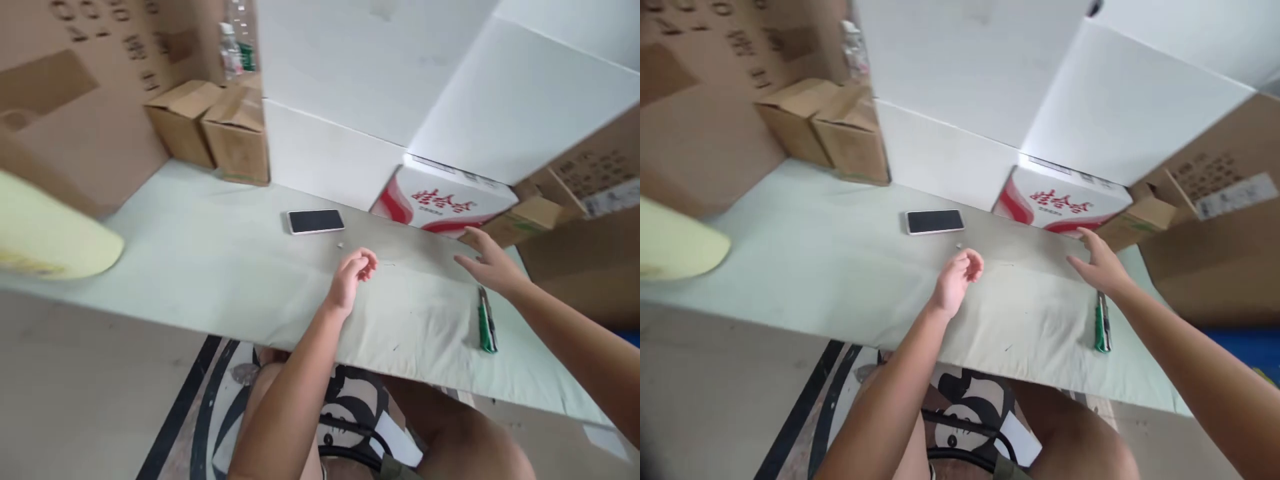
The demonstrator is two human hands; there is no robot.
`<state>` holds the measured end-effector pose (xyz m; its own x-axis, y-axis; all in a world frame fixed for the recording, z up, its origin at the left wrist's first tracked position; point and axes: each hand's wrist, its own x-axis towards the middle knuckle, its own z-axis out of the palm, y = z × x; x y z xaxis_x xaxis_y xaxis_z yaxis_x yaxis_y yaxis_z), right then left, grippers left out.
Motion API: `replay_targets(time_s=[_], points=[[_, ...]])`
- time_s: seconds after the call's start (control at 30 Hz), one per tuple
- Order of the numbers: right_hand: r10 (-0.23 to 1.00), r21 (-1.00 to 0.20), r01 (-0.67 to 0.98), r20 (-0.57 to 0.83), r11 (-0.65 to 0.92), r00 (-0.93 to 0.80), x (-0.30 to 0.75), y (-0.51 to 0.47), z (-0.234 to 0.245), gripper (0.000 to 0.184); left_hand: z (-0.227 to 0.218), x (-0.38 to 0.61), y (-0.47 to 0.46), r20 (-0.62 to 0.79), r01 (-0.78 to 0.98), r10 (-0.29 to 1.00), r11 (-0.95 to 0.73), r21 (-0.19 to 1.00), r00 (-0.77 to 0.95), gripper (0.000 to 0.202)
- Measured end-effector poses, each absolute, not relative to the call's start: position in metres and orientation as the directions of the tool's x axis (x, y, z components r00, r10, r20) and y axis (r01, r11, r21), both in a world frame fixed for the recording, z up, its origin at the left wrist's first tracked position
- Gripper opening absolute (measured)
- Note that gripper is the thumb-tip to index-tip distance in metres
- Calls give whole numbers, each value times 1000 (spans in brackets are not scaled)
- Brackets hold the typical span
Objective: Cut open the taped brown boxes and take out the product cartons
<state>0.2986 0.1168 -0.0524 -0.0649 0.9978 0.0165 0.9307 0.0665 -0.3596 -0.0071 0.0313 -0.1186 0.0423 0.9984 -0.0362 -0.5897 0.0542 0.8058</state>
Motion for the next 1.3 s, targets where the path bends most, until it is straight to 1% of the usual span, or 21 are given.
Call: replay_targets(time_s=[0.1,0.17,0.27,0.33,0.4,0.5,0.57,0.63,0.77,0.97,1.1,1.17,1.23,1.3], points=[[956,-307,909,12,282,-293,230,119,-50,66,-118,-26,27,-17,-610,1000,3,792,-16,29],[890,-257,857,33,448,-455,176,121,-54,56,-116,-43,24,-9,-602,998,-27,798,-58,28],[774,-178,756,59,630,-631,87,126,-63,53,-115,-71,21,-33,-550,987,-62,833,-160,24],[716,-127,706,75,697,-694,27,134,-67,55,-114,-91,21,-66,-510,965,-76,857,-255,24],[672,-51,672,116,739,-731,-33,147,-66,58,-114,-109,21,-101,-489,939,-78,869,-329,25],[633,43,655,216,755,-743,-110,179,-60,59,-114,-129,23,-134,-487,913,-78,870,-385,25],[617,52,653,280,755,-736,-148,204,-55,55,-114,-138,23,-139,-488,903,-86,868,-406,27],[631,28,669,306,743,-713,-172,227,-52,53,-116,-145,23,-140,-485,898,-89,870,-417,28],[668,-5,694,278,720,-691,-191,254,-56,58,-117,-151,21,-152,-503,900,-83,860,-408,29],[659,39,696,287,717,-695,-202,251,-58,62,-115,-147,22,-190,-541,906,-49,840,-377,28],[706,-8,722,216,692,-674,-211,251,-53,55,-114,-145,22,-203,-551,910,-33,834,-362,26],[710,-31,721,215,692,-671,-212,250,-52,54,-114,-146,20,-198,-548,909,-39,836,-367,26],[697,-43,710,241,703,-675,-212,245,-51,58,-113,-148,17,-182,-537,904,-60,842,-387,28],[686,-29,701,238,712,-687,-209,237,-48,60,-112,-150,15,-160,-526,898,-89,846,-410,29]])
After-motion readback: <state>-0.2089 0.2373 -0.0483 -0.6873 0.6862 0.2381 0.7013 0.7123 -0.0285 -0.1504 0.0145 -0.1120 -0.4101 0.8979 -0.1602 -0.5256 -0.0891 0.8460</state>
